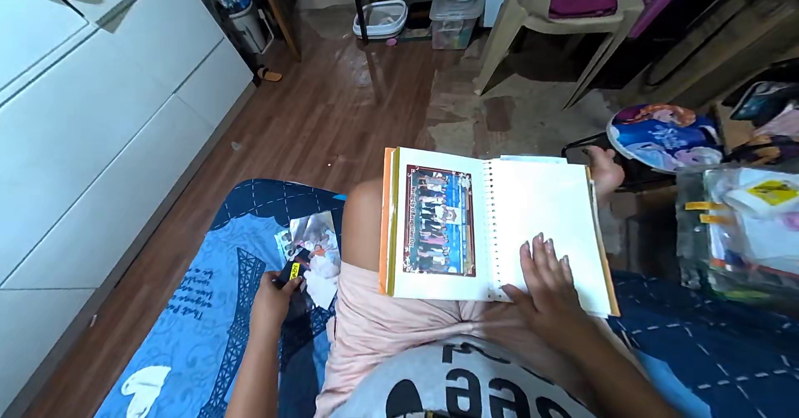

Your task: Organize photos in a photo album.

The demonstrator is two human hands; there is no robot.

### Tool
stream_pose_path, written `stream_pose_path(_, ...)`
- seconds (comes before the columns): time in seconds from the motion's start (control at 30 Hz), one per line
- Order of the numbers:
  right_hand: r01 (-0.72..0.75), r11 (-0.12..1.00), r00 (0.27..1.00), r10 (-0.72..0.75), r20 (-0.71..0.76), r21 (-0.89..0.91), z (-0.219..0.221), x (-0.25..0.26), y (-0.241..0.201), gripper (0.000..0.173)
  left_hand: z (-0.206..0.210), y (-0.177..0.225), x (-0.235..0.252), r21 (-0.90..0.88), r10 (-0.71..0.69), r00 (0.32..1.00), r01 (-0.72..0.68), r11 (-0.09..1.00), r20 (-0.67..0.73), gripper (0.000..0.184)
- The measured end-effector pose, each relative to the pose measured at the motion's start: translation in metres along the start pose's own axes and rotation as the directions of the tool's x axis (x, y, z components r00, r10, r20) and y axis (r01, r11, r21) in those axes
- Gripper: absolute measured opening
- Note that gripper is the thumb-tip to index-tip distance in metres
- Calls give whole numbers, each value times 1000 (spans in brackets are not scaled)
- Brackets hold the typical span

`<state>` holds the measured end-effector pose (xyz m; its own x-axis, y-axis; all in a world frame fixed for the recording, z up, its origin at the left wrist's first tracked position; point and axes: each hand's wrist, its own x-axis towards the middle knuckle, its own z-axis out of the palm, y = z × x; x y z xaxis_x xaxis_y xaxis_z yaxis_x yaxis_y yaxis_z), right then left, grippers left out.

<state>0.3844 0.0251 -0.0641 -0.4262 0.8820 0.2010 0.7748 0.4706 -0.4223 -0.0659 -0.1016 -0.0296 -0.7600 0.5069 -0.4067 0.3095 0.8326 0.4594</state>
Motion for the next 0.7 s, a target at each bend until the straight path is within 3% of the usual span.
stream_pose_path(0.07, -79, 994, 987, 68, 147, 70, -30, 9, -23, 110, -2, -3, 1, 12, -7, 1000, 7, 1000, -2, 55)
stream_pose_path(0.13, -141, 986, 973, 122, 195, 85, -38, 13, -33, 109, -1, -7, 3, 9, 9, 1000, -9, 1000, -10, 56)
stream_pose_path(0.27, -15, 1000, 999, 14, 40, 26, -3, -1, 0, 109, 1, -9, 5, -8, 60, 998, -60, 998, -23, 56)
stream_pose_path(0.43, -64, 995, 991, 55, 119, 72, -3, -2, 2, 91, 0, -14, 11, -10, 109, 994, -109, 994, -2, 58)
stream_pose_path(0.63, -8, 998, 999, 6, 32, 67, 5, -4, 3, 76, 0, -21, 14, 0, 124, 992, -124, 992, 7, 57)
stream_pose_path(0.7, 8, 998, 1000, -9, 11, 55, 5, -5, 5, 79, 2, -24, 15, 8, 112, 994, -112, 994, 12, 57)
